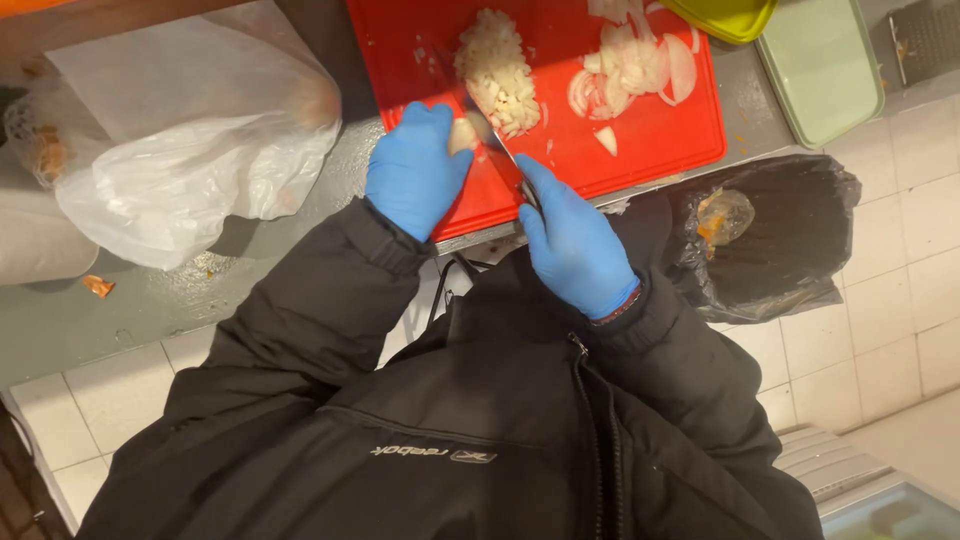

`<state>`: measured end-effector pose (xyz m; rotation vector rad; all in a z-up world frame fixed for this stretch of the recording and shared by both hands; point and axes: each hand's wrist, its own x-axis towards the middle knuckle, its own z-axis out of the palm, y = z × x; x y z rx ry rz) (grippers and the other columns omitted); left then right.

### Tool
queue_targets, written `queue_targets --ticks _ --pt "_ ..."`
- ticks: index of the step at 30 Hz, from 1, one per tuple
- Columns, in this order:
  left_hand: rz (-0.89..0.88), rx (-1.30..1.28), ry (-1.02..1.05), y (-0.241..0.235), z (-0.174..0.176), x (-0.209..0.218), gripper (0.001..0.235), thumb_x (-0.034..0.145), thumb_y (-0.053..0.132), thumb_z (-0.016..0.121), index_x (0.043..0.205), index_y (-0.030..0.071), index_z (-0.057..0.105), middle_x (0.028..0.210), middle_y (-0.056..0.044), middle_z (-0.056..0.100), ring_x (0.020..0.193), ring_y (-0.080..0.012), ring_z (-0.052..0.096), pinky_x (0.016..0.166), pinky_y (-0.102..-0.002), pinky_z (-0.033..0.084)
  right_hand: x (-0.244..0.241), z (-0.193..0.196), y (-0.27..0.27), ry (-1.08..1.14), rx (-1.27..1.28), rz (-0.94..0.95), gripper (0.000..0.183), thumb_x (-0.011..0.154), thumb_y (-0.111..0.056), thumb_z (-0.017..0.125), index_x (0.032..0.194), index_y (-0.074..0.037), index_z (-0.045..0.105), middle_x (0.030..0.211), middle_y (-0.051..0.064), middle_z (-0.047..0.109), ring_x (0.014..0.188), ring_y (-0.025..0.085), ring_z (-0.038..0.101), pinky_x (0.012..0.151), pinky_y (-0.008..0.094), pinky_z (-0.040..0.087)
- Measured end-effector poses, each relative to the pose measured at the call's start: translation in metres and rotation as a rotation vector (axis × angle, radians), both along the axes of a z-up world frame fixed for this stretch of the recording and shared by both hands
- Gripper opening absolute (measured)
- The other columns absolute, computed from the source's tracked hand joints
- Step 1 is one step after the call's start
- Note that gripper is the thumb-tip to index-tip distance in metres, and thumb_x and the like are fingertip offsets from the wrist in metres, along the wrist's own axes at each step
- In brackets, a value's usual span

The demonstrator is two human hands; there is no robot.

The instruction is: Dicing a white onion on a red cutting board using a chef's knife.

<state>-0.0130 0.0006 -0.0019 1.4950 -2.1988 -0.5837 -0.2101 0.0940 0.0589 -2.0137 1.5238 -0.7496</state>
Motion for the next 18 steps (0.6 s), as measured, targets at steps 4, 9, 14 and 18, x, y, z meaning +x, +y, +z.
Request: queue_targets --ticks 4,9,14,18 --pt "0.07 0.0 0.068 -0.001 0.007 -0.002 0.043 0.084 0.023 0.08 0.117 0.003 0.059 0.108 -0.02 0.06 0.086 -0.0422 0.065 0.071 -0.05 0.055 0.006 0.016 -0.014 0.066 -0.003 0.03 0.051 0.105 -0.011 0.058 0.153 0.0 0.043 0.127 0.026 0.066 0.113 0.042 0.066 0.094 0.046 0.054" --pt "-0.048 -0.008 0.152 -0.005 -0.003 0.012 0.035 0.088 0.019 0.078 0.114 0.005 0.06 0.109 -0.018 0.06 0.087 -0.0414 0.065 0.07 -0.049 0.054 0.013 0.025 -0.019 0.252 0.195 0.008 0.061 0.101 -0.012 0.058 0.159 -0.007 0.039 0.097 0.024 0.066 0.087 0.041 0.065 0.076 0.049 0.052" --pt "-0.087 -0.028 0.201 -0.006 -0.008 0.018 0.024 0.091 0.017 0.075 0.111 0.007 0.065 0.11 -0.013 0.061 0.089 -0.0375 0.066 0.073 -0.047 0.055 0.026 -0.001 -0.021 0.388 0.195 0.025 0.068 0.099 -0.011 0.058 0.162 -0.01 0.033 0.076 0.02 0.062 0.067 0.039 0.063 0.059 0.052 0.048" --pt "-0.11 -0.07 0.233 -0.006 -0.014 0.017 0.022 0.091 0.017 0.075 0.109 0.007 0.065 0.109 -0.013 0.062 0.091 -0.0365 0.066 0.074 -0.047 0.055 0.028 -0.008 -0.045 0.45 0.051 -0.07 0.062 0.104 -0.015 0.059 0.162 -0.015 0.035 0.07 0.019 0.06 0.06 0.039 0.06 0.057 0.052 0.048"
